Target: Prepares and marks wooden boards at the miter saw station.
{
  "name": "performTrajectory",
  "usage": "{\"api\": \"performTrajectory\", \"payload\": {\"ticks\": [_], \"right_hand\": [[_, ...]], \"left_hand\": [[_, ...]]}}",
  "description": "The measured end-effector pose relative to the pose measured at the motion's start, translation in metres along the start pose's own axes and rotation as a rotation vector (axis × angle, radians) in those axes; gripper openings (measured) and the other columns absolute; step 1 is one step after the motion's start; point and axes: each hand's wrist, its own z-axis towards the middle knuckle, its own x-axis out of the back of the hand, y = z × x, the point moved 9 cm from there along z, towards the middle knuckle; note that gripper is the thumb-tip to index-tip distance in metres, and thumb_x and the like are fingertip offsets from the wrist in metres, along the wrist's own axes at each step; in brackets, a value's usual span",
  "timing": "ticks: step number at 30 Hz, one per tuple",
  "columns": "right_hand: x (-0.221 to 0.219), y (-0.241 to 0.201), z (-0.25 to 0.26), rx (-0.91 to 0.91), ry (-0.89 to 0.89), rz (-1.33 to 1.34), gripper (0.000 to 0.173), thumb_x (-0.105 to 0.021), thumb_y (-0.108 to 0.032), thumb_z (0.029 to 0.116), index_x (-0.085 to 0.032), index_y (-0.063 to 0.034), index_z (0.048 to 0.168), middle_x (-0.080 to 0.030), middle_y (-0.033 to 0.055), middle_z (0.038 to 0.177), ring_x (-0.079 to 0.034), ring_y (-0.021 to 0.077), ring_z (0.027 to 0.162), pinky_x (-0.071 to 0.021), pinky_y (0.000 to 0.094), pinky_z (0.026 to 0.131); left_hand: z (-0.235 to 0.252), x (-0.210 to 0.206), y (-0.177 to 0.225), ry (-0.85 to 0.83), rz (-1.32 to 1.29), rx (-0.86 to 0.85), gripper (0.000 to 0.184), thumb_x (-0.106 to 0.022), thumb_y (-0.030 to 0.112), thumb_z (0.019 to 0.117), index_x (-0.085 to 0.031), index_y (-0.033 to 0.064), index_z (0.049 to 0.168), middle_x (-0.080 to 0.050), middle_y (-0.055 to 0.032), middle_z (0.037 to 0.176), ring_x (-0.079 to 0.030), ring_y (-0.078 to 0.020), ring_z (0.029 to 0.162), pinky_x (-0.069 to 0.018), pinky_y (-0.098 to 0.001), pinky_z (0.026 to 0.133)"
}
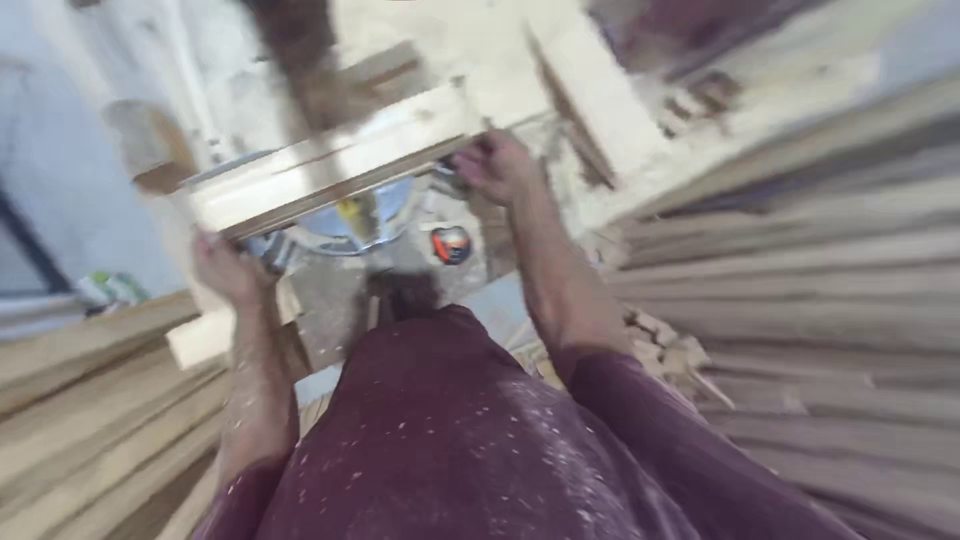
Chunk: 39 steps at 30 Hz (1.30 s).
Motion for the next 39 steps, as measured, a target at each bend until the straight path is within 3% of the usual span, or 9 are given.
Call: {"api": "performTrajectory", "payload": {"ticks": [2, 4, 8, 12, 16, 23, 26, 31, 39], "right_hand": [[0.010, -0.009, -0.003, 0.107, 0.047, -0.242, 0.065, -0.030, -0.059, 0.1084, -0.056, -0.0039, 0.131, -0.076, 0.0116, 0.100, -0.075, 0.0231, 0.080, -0.0623, 0.0377, 0.068], [0.038, -0.033, -0.016, 0.327, 0.237, -0.658, 0.055, -0.028, -0.044, 0.1121, -0.063, -0.0032, 0.125, -0.076, 0.0081, 0.096, -0.074, 0.0183, 0.076, -0.0617, 0.0366, 0.068], [0.122, -0.051, -0.031, 0.378, 0.638, -1.385, 0.040, -0.059, -0.027, 0.0973, -0.065, -0.0051, 0.130, -0.063, 0.0234, 0.132, -0.061, 0.0412, 0.122, -0.0516, 0.0624, 0.098], [0.149, -0.039, -0.004, 0.234, 0.477, -1.599, 0.036, -0.066, -0.028, 0.0922, -0.067, 0.0038, 0.109, -0.065, 0.0334, 0.112, -0.064, 0.0537, 0.104, -0.0505, 0.0750, 0.082], [0.133, -0.039, -0.003, 0.229, 0.332, -1.772, 0.037, -0.066, -0.034, 0.0923, -0.068, 0.0036, 0.096, -0.066, 0.0353, 0.099, -0.064, 0.0588, 0.096, -0.0467, 0.0794, 0.074], [0.100, -0.023, -0.048, 0.397, 0.252, -1.645, 0.044, -0.053, -0.030, 0.1018, -0.055, 0.0074, 0.126, -0.064, 0.0360, 0.111, -0.064, 0.0549, 0.103, -0.0489, 0.0737, 0.085], [0.054, 0.012, -0.095, 0.515, -0.008, -1.488, 0.038, -0.054, -0.025, 0.1034, -0.061, 0.0030, 0.128, -0.065, 0.0315, 0.116, -0.066, 0.0498, 0.103, -0.0519, 0.0692, 0.086], [0.012, 0.095, -0.081, 0.608, -0.244, -1.767, 0.102, -0.083, -0.068, 0.0700, -0.041, -0.0325, 0.156, -0.049, 0.0114, 0.154, -0.074, 0.0339, 0.089, -0.0617, 0.0579, 0.068], [-0.039, 0.075, -0.128, 0.656, -0.428, -1.488, 0.088, -0.085, -0.066, 0.0685, -0.060, -0.0200, 0.140, -0.065, 0.0071, 0.134, -0.070, 0.0238, 0.106, -0.0610, 0.0527, 0.085]], "left_hand": [[0.002, -0.001, 0.011, -0.011, 0.061, -0.146, 0.048, -0.041, 0.018, 0.1088, -0.042, -0.0080, 0.149, -0.060, -0.0217, 0.135, -0.067, -0.0175, 0.111, -0.0563, -0.0334, 0.097], [-0.001, -0.001, 0.026, -0.010, 0.068, -0.234, 0.054, -0.044, 0.018, 0.1085, -0.034, -0.0123, 0.152, -0.048, -0.0277, 0.149, -0.057, -0.0213, 0.131, -0.0475, -0.0307, 0.110], [-0.013, 0.007, 0.037, 0.063, 0.190, -0.335, 0.055, -0.060, 0.023, 0.1023, -0.048, -0.0094, 0.145, -0.042, -0.0283, 0.156, -0.051, -0.0266, 0.139, -0.0460, -0.0333, 0.111], [-0.051, 0.006, 0.067, 0.021, 0.318, -0.650, 0.043, -0.059, 0.029, 0.1031, -0.062, -0.0020, 0.132, -0.044, -0.0259, 0.154, -0.047, -0.0333, 0.142, -0.0426, -0.0449, 0.116], [-0.082, -0.027, 0.073, -0.181, 0.267, -0.637, 0.027, -0.060, 0.023, 0.1023, -0.072, 0.0038, 0.117, -0.060, -0.0171, 0.142, -0.056, -0.0280, 0.133, -0.0469, -0.0449, 0.112], [-0.118, -0.020, 0.025, -0.381, 0.253, -0.400, 0.027, -0.059, 0.024, 0.1019, -0.075, 0.0053, 0.111, -0.070, -0.0106, 0.129, -0.065, -0.0216, 0.122, -0.0533, -0.0427, 0.106], [-0.129, -0.012, 0.020, -0.419, 0.312, -0.286, 0.027, -0.063, 0.019, 0.1014, -0.072, 0.0027, 0.121, -0.072, -0.0118, 0.122, -0.069, -0.0197, 0.114, -0.0561, -0.0402, 0.103], [-0.148, -0.037, 0.036, -0.534, 0.146, -0.331, 0.022, -0.063, 0.014, 0.1010, -0.073, 0.0035, 0.118, -0.075, -0.0094, 0.112, -0.073, -0.0157, 0.100, -0.0603, -0.0377, 0.095], [-0.168, -0.107, 0.033, -0.948, -0.081, 0.054, 0.044, -0.065, 0.026, 0.1000, -0.060, 0.0065, 0.139, -0.068, -0.0101, 0.132, -0.069, -0.0197, 0.114, -0.0574, -0.0427, 0.101]]}}
